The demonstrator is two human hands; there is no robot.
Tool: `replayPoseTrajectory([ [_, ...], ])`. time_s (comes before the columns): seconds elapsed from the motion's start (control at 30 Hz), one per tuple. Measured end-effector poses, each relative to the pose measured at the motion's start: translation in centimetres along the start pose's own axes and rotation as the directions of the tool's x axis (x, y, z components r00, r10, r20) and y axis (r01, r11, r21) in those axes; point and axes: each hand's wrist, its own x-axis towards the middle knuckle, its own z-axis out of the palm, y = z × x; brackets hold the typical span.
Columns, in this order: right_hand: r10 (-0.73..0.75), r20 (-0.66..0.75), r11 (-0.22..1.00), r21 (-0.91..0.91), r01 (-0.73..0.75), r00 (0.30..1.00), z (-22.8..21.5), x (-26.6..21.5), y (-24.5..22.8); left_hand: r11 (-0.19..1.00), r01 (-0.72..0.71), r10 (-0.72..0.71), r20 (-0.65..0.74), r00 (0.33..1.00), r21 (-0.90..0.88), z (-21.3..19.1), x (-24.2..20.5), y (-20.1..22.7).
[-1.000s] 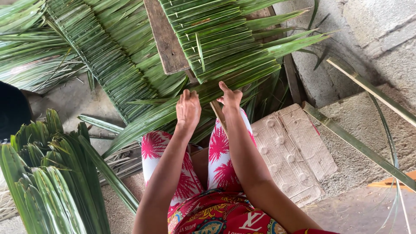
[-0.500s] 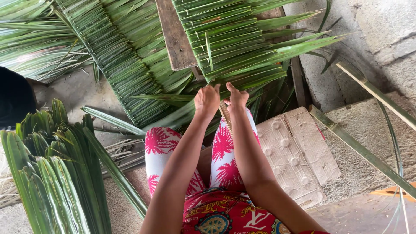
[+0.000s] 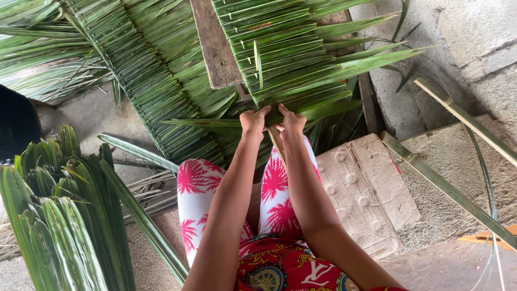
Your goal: Weaving palm leaves onto a wooden frame to create a thatched panel
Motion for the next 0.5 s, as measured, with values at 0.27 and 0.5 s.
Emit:
replayPoseTrajectory([
  [0.27,-0.092,0.075,0.993,-0.073,0.098,0.993,-3.3,-4.1,-4.5,0.977,0.102,-0.09,0.072,0.993,-0.19,-0.3,-1.6,1.7],
  [0.5,0.08,0.021,0.996,-0.037,-0.079,0.997,-6.1,-6.4,-8.9,0.963,0.138,-0.11,0.129,0.986,-0.231,-1.8,-1.9,1.5],
])
